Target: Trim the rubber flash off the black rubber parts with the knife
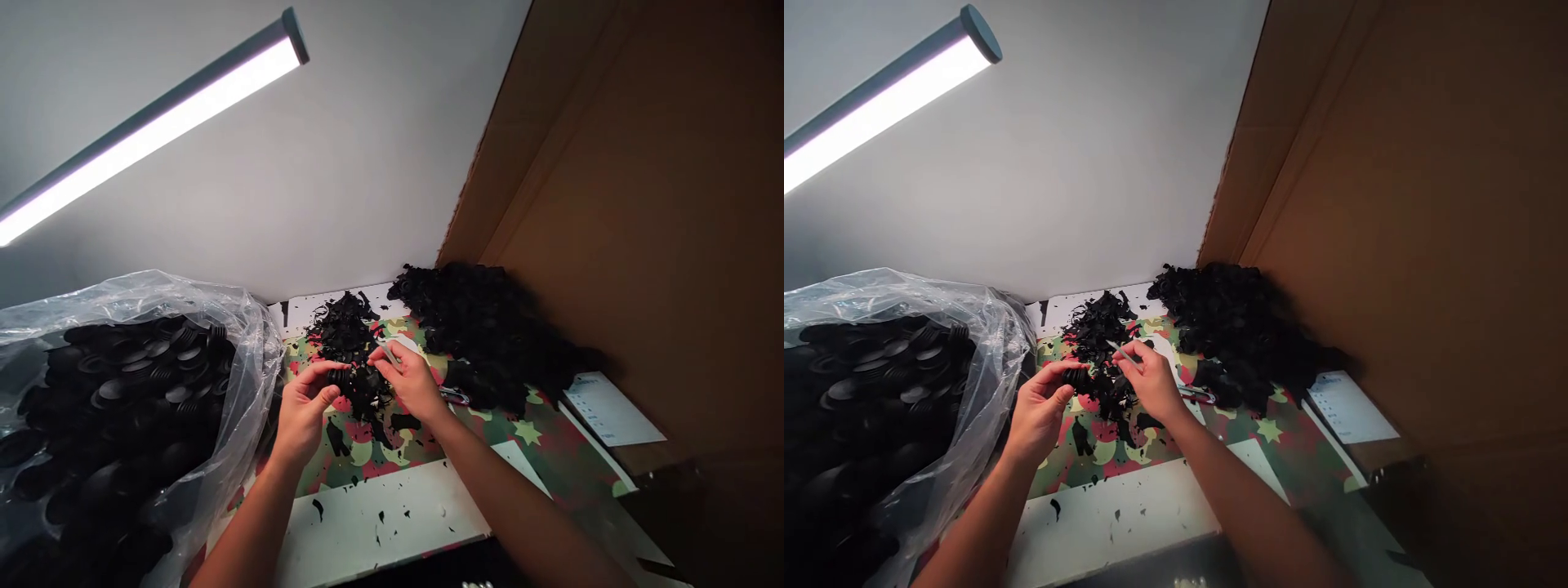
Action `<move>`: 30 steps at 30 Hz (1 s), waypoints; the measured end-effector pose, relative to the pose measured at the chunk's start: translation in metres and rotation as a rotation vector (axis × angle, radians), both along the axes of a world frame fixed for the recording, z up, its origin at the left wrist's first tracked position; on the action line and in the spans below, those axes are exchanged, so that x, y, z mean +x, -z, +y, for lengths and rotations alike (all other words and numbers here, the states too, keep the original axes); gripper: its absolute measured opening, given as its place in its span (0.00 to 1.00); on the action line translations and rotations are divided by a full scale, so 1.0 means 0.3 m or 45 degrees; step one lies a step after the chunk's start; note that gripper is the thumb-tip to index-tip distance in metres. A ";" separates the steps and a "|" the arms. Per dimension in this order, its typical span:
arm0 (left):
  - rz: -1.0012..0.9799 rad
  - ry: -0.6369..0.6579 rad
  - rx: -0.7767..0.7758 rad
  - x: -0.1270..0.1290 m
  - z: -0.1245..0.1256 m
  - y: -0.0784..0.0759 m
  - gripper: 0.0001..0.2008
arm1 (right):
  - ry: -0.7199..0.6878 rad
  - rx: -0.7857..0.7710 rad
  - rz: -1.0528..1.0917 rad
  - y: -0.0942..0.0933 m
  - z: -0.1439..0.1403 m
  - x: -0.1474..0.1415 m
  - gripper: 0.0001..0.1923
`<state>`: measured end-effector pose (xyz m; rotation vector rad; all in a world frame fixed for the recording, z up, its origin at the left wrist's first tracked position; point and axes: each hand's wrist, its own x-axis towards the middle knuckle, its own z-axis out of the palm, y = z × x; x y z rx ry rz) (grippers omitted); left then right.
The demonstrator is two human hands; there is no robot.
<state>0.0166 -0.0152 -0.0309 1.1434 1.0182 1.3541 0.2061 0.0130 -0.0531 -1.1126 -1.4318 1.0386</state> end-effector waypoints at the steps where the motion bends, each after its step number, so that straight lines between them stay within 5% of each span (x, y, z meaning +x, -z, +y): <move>1: 0.002 0.023 0.008 0.001 -0.001 -0.002 0.19 | -0.032 0.008 0.032 -0.004 -0.006 -0.009 0.12; 6: -0.007 0.213 -0.010 0.006 -0.007 -0.021 0.18 | -0.263 0.020 0.123 -0.030 -0.037 -0.034 0.13; 10: -0.061 0.270 -0.110 0.008 -0.009 -0.028 0.17 | -0.098 0.132 -0.094 -0.030 -0.056 -0.041 0.04; 17: 0.024 0.138 -0.287 0.009 0.001 0.017 0.21 | -0.048 0.608 -0.345 -0.018 -0.063 -0.036 0.10; 27: -0.159 0.042 -0.336 0.024 -0.002 -0.014 0.32 | -0.057 0.677 -0.269 -0.025 -0.079 -0.047 0.10; 30: -0.208 0.052 -0.315 0.032 -0.013 -0.016 0.34 | 0.007 0.539 -0.104 -0.025 -0.077 -0.055 0.08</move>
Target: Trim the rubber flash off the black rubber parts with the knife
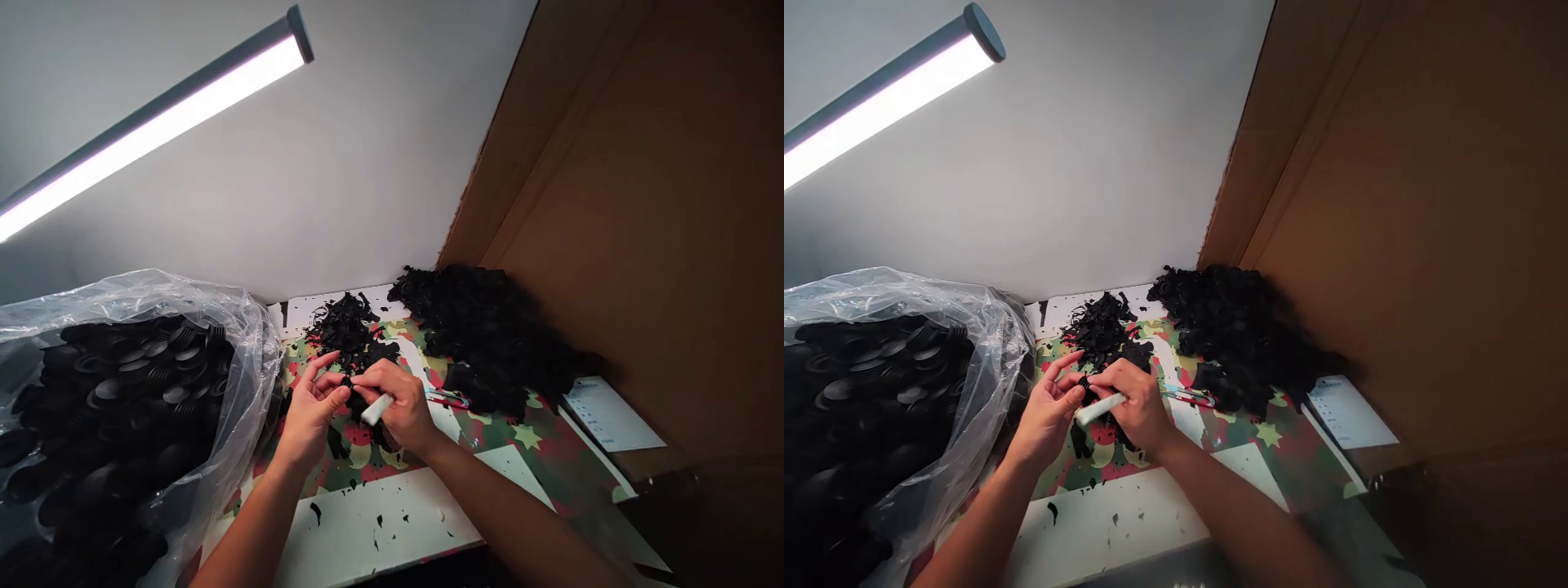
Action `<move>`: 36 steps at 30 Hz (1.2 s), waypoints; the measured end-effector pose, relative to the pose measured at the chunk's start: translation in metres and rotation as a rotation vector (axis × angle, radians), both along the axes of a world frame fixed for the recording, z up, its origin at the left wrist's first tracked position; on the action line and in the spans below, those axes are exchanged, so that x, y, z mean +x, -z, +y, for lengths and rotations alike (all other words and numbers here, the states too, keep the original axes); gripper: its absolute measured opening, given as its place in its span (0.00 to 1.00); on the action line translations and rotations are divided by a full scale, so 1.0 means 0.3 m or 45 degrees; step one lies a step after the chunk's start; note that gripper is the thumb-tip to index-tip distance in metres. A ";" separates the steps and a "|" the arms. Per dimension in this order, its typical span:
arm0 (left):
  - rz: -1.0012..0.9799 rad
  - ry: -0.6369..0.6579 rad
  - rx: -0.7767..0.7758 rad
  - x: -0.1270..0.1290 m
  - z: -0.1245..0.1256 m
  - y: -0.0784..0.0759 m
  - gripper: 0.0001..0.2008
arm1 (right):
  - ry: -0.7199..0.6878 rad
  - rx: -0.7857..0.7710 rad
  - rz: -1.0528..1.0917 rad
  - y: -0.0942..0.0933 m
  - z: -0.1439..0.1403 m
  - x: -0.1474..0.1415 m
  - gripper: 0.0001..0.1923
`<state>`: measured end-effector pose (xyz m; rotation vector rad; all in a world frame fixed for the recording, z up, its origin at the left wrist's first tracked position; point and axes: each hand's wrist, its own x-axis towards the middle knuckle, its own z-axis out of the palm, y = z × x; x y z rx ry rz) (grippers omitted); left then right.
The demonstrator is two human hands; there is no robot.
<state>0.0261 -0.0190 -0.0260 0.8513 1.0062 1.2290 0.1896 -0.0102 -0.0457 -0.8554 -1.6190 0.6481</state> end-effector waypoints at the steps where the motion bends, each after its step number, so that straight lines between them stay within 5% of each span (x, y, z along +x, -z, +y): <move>1: -0.013 0.003 0.017 0.001 -0.003 0.001 0.36 | 0.021 -0.081 0.076 0.000 0.004 -0.002 0.08; 4: 0.021 0.006 0.105 0.001 -0.007 0.003 0.40 | 0.079 -0.300 0.225 0.003 0.025 -0.006 0.08; 9: 0.150 -0.071 0.225 -0.002 -0.004 -0.002 0.39 | 0.188 -0.373 0.198 0.006 0.054 0.006 0.10; 14: 0.331 -0.153 0.300 -0.008 -0.005 -0.005 0.34 | -0.108 -0.435 0.019 -0.002 0.050 0.033 0.16; 19: 0.491 -0.154 0.379 -0.020 -0.005 0.000 0.34 | -0.248 -0.266 -0.018 -0.008 0.033 0.019 0.18; 23: 0.572 -0.091 0.378 -0.017 -0.006 0.002 0.33 | -0.142 -0.238 0.011 0.002 0.031 -0.007 0.07; 30: 0.719 -0.143 0.418 0.022 -0.016 0.016 0.27 | 0.050 -0.339 -0.030 0.009 0.052 -0.013 0.10; 36: 0.959 -0.267 0.699 0.037 -0.033 0.025 0.22 | 0.061 -0.508 -0.028 0.022 0.056 -0.030 0.07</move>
